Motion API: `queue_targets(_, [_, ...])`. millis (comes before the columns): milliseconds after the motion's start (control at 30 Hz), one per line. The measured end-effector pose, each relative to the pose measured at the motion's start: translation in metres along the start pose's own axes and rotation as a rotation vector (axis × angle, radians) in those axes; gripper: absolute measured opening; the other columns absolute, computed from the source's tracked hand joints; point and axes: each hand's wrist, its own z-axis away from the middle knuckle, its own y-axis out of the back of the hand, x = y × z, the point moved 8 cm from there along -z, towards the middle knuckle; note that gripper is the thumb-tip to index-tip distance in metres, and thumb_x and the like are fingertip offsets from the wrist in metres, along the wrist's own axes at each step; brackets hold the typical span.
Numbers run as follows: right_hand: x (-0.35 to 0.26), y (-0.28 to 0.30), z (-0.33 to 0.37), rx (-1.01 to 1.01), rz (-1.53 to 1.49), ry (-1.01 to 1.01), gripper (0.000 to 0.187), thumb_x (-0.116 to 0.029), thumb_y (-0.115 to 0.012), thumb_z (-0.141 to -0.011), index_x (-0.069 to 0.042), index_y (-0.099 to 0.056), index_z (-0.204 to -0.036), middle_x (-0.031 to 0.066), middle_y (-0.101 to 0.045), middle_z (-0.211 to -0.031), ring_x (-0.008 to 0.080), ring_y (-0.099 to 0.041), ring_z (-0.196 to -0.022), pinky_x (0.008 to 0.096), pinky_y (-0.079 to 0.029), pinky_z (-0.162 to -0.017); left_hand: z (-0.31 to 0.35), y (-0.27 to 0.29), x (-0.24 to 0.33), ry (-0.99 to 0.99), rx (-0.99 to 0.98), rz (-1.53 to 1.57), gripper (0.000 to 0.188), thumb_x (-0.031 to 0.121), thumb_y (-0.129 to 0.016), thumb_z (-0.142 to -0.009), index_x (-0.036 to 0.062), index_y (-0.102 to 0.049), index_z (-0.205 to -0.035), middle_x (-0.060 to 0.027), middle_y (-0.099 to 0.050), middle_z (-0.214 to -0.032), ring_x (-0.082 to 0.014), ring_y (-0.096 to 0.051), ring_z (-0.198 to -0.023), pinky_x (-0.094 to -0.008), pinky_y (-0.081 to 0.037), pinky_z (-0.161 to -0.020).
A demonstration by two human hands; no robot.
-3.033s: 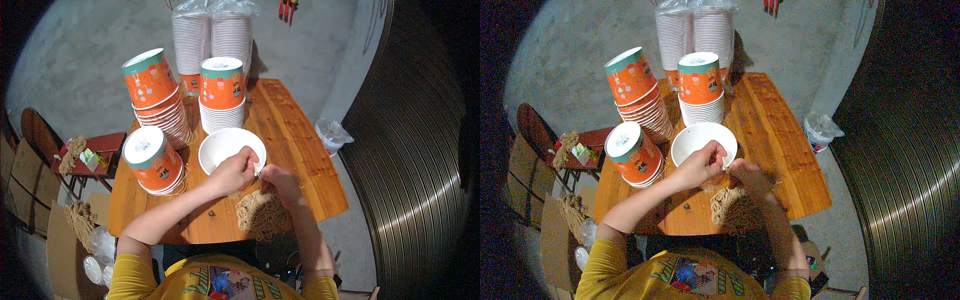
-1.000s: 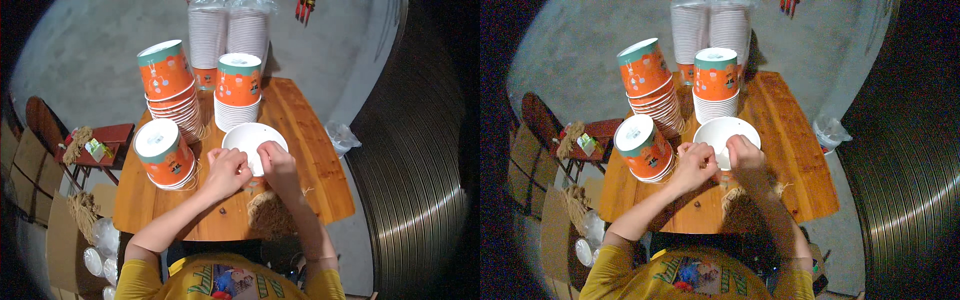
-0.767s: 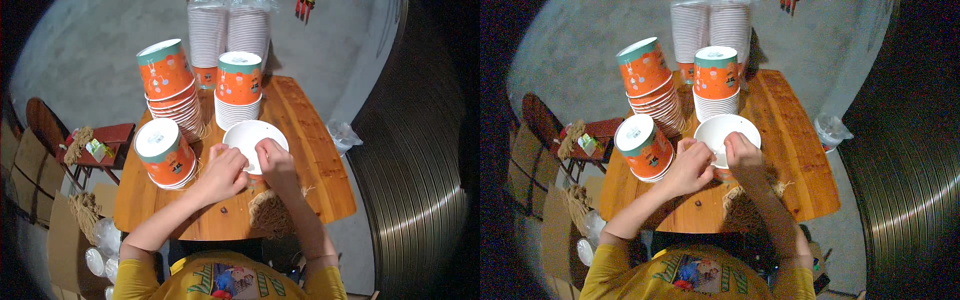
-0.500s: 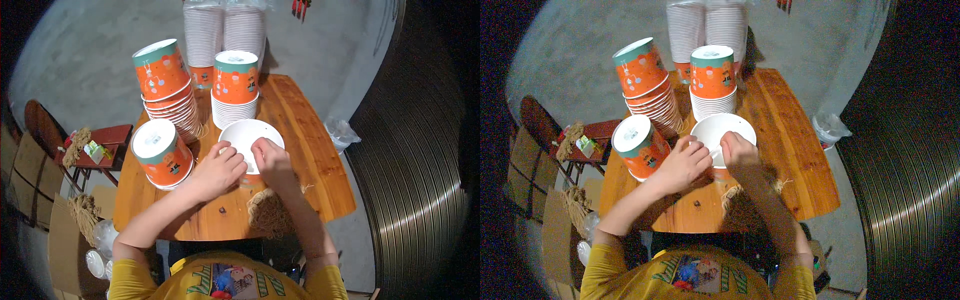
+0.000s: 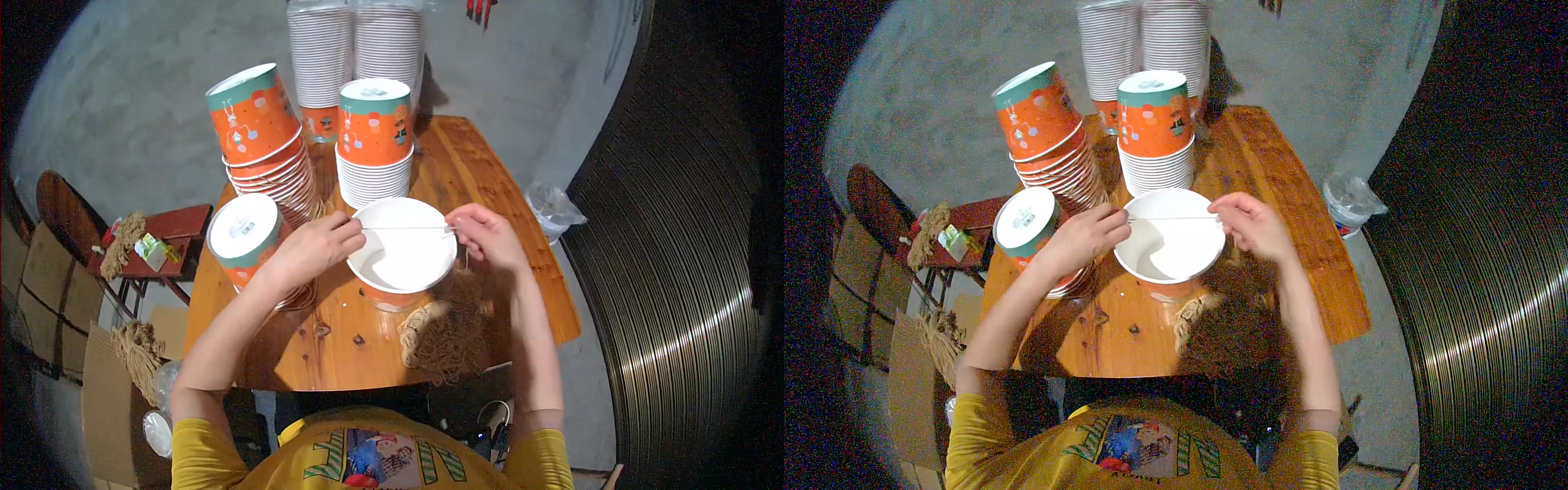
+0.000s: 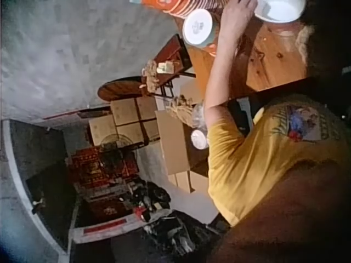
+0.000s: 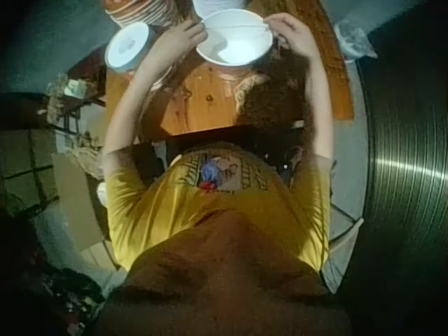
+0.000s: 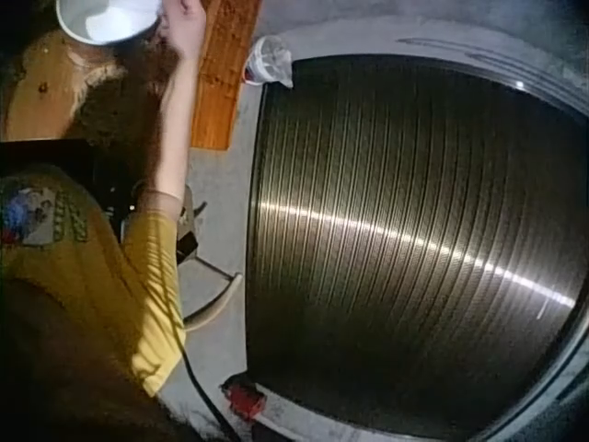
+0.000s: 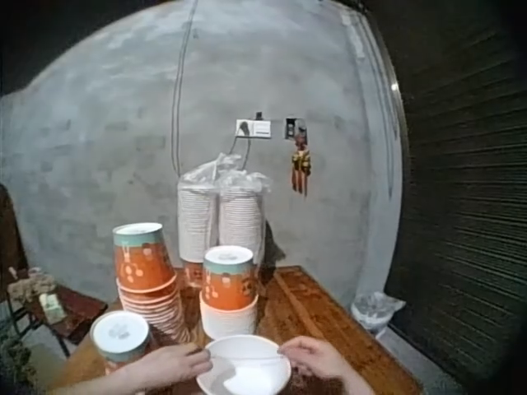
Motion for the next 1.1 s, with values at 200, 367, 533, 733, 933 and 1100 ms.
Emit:
queue_targets(200, [-0.011, 0.037, 0.024, 0.178, -0.251, 0.017, 0.016, -0.017, -0.056, -0.091, -0.005, -0.060, -0.102, -0.0031, -0.058, -0.073, 0.0004, -0.048, -0.056, 0.0132, -0.033, -0.043, 0.004, -0.014, -0.012, 0.032, -0.035, -0.011, 0.018, 0.008, -0.055, -0.074, 0.0056, -0.048, -0.090, -0.0069, -0.050, -0.098, -0.0241, -0.051, -0.096, -0.0321, -0.050, -0.079])
queue_targets(367, [-0.046, 0.054, 0.027, 0.179, -0.329, 0.116, 0.019, -0.016, -0.056, -0.091, -0.005, -0.057, -0.106, -0.0017, -0.057, -0.078, 0.0015, -0.052, -0.061, 0.0123, -0.037, -0.045, 0.002, -0.021, -0.020, 0.074, -0.078, -0.015, 0.020, 0.006, -0.056, -0.072, 0.0049, -0.048, -0.091, -0.0074, -0.050, -0.103, -0.0246, -0.049, -0.105, -0.0341, -0.049, -0.083])
queue_targets(533, [-0.063, 0.049, 0.031, 0.216, -0.495, 0.148, 0.022, -0.015, -0.056, -0.091, -0.005, -0.055, -0.111, -0.0021, -0.057, -0.079, 0.0017, -0.051, -0.059, 0.0130, -0.039, -0.046, -0.005, 0.006, -0.011, 0.129, 0.093, 0.091, 0.023, 0.003, -0.055, -0.075, 0.0020, -0.051, -0.097, -0.0112, -0.053, -0.105, -0.0292, -0.052, -0.101, -0.0359, -0.048, -0.084])
queue_targets(733, [-0.039, -0.030, 0.041, 0.098, -0.529, 0.026, 0.019, -0.016, -0.053, -0.092, -0.004, -0.055, -0.107, -0.0024, -0.055, -0.076, 0.0024, -0.049, -0.060, 0.0149, -0.041, -0.051, -0.040, 0.010, 0.068, 0.483, 0.341, 1.240, 0.034, 0.002, -0.054, -0.087, 0.0036, -0.044, -0.120, -0.0088, -0.054, -0.113, -0.0160, -0.053, -0.108, -0.0295, -0.047, -0.085])
queue_targets(933, [-0.020, -0.036, 0.051, 0.141, -0.567, -0.014, 0.019, -0.018, -0.054, -0.092, -0.004, -0.055, -0.106, -0.0024, -0.055, -0.074, 0.0022, -0.047, -0.058, 0.0139, -0.037, -0.051, -0.043, -0.027, 0.087, 0.715, 0.142, 1.460, 0.006, 0.000, -0.044, -0.091, 0.0024, -0.045, -0.096, -0.0029, -0.054, -0.075, -0.0087, -0.054, -0.067, -0.0229, -0.045, -0.059])
queue_targets(1100, [-0.011, -0.012, 0.058, 0.225, -0.457, -0.002, 0.019, -0.018, -0.054, -0.091, -0.005, -0.056, -0.105, -0.0016, -0.056, -0.073, 0.0031, -0.048, -0.058, 0.0153, -0.038, -0.051, -0.046, -0.016, 0.081, 0.610, 0.132, 1.367, 0.004, 0.005, -0.049, -0.091, 0.0015, -0.049, -0.089, -0.0016, -0.052, -0.067, -0.0066, -0.053, -0.062, -0.0246, -0.045, -0.054])
